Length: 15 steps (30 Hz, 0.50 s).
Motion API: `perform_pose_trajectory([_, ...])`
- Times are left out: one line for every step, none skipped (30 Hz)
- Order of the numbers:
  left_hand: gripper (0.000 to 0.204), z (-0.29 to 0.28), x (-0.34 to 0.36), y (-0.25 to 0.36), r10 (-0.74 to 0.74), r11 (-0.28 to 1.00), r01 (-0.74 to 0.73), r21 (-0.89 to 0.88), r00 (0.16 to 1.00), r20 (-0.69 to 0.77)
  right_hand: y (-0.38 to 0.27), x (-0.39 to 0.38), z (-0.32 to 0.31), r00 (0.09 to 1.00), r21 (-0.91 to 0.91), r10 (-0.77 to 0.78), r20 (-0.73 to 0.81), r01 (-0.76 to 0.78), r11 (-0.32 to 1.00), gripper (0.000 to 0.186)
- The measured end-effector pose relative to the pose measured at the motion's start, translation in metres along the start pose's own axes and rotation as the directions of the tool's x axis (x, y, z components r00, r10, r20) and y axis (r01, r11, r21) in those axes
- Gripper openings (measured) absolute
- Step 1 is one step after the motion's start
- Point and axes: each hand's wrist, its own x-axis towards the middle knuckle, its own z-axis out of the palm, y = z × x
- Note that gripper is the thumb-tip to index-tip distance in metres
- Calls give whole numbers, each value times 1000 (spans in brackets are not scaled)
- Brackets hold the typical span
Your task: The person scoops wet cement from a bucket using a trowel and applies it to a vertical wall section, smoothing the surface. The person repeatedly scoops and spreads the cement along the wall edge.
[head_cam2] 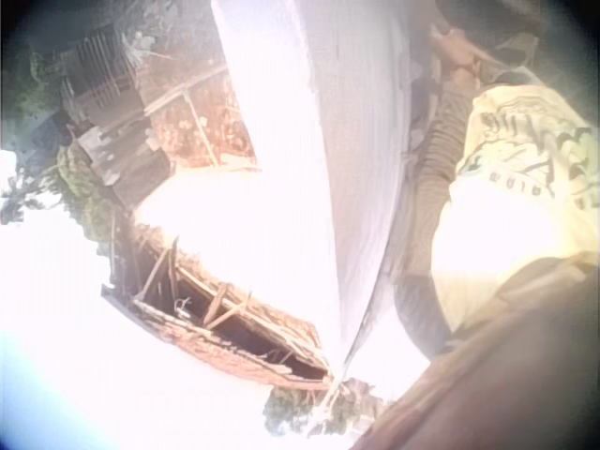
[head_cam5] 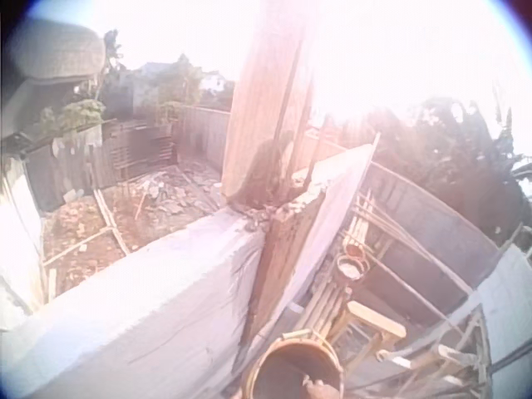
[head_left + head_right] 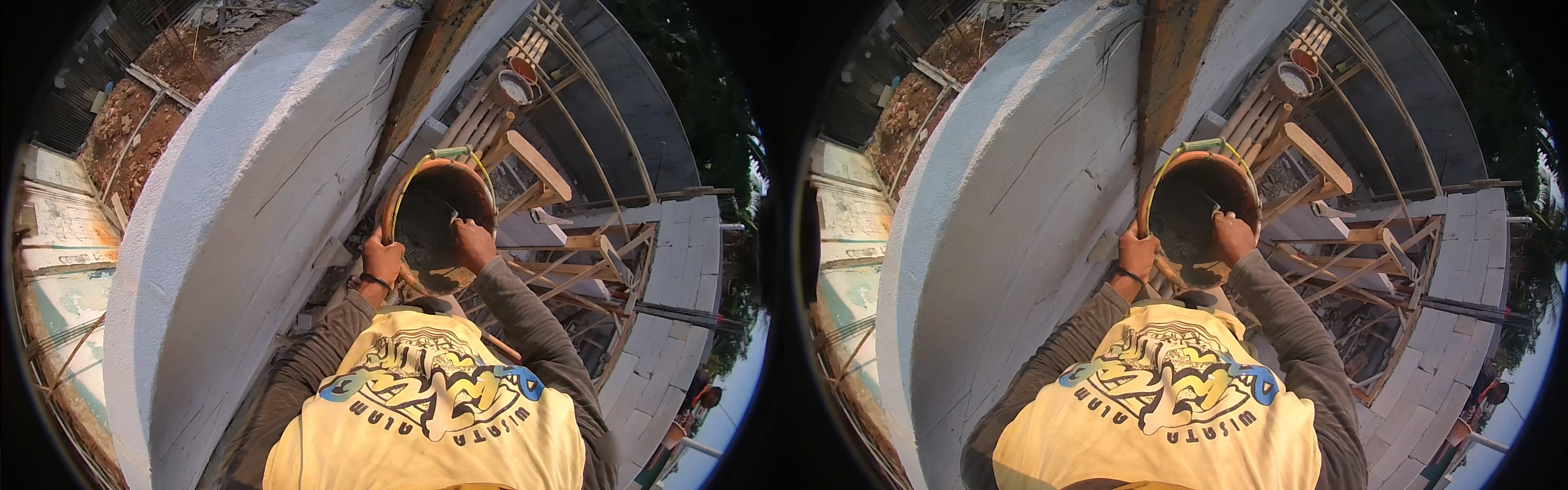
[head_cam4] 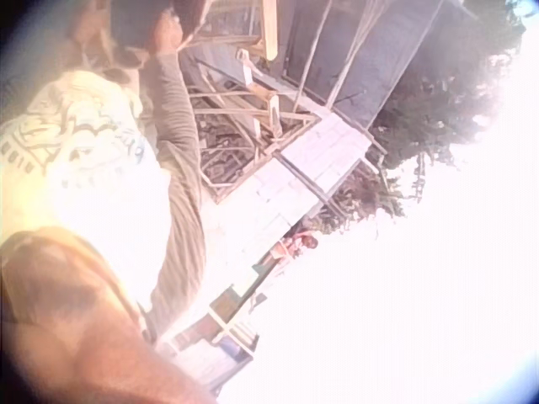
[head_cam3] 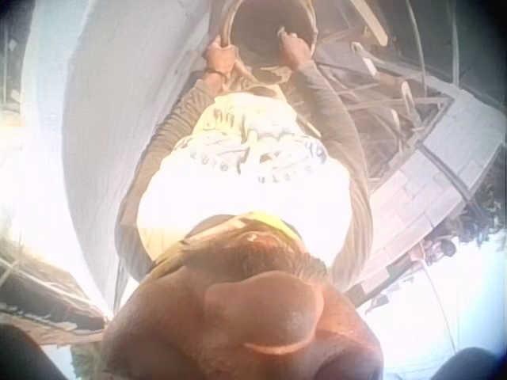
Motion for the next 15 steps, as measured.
perform_pose_trajectory([39, 2, 8, -4, -37, 997, 34, -63, 999, -35, -7, -6, 0, 995, 13, -78, 59, 78, 997, 24])
perform_pose_trajectory([45, 7, 13, -9, -70, 991, 64, -121, 996, -46, -10, -16, 0, 984, 27, -140, 109, 138, 990, 24])
perform_pose_trajectory([52, 11, 14, 0, -36, 992, 28, -124, 998, -57, -12, -24, -11, 966, 15, -210, 153, 210, 977, 20])
perform_pose_trajectory([58, 13, 14, 6, -16, 992, 7, -126, 998, -64, -11, -32, -25, 939, 8, -271, 210, 276, 961, 17])
perform_pose_trajectory([59, 12, 16, 10, 8, 996, -13, -85, 998, -56, -5, -27, -40, 946, -23, -249, 207, 260, 965, 17])
perform_pose_trajectory([61, 12, 14, 13, 17, 998, -21, -64, 998, -52, 2, -22, -56, 948, -68, -229, 223, 249, 966, 17])
perform_pose_trajectory([63, 12, 15, 18, 25, 999, -27, -43, 998, -51, 6, -13, -68, 948, -111, -208, 240, 240, 964, 18])
perform_pose_trajectory([59, 13, 19, 24, 59, 998, -58, 34, 997, -45, 6, -3, -74, 975, -170, -156, 158, 182, 968, 20])
perform_pose_trajectory([56, 18, 17, 27, 82, 991, -78, 108, 996, -32, 11, 4, -71, 992, -226, -97, 82, 113, 967, 22])
perform_pose_trajectory([52, 20, 14, 28, 94, 980, -87, 182, 995, -28, 14, 12, -67, 999, -273, -48, 16, 50, 961, 25])
perform_pose_trajectory([60, 25, 13, 31, 191, 963, -184, 198, 982, -14, 20, 25, -64, 992, -331, 34, 118, 7, 944, 31])
perform_pose_trajectory([63, 31, 11, 37, 255, 944, -250, 216, 967, 3, 31, 37, -57, 981, -328, -23, 191, 86, 941, 31])
perform_pose_trajectory([66, 37, 9, 46, 309, 923, -305, 235, 951, 22, 48, 48, -46, 959, -315, -79, 271, 166, 935, 31])
perform_pose_trajectory([69, 39, 7, 54, 319, 904, -318, 286, 947, 45, 56, 57, -35, 923, -280, -141, 357, 250, 927, 30])
perform_pose_trajectory([71, 39, 7, 60, 329, 883, -330, 333, 942, 61, 57, 67, -39, 888, -248, -131, 442, 261, 933, 30])
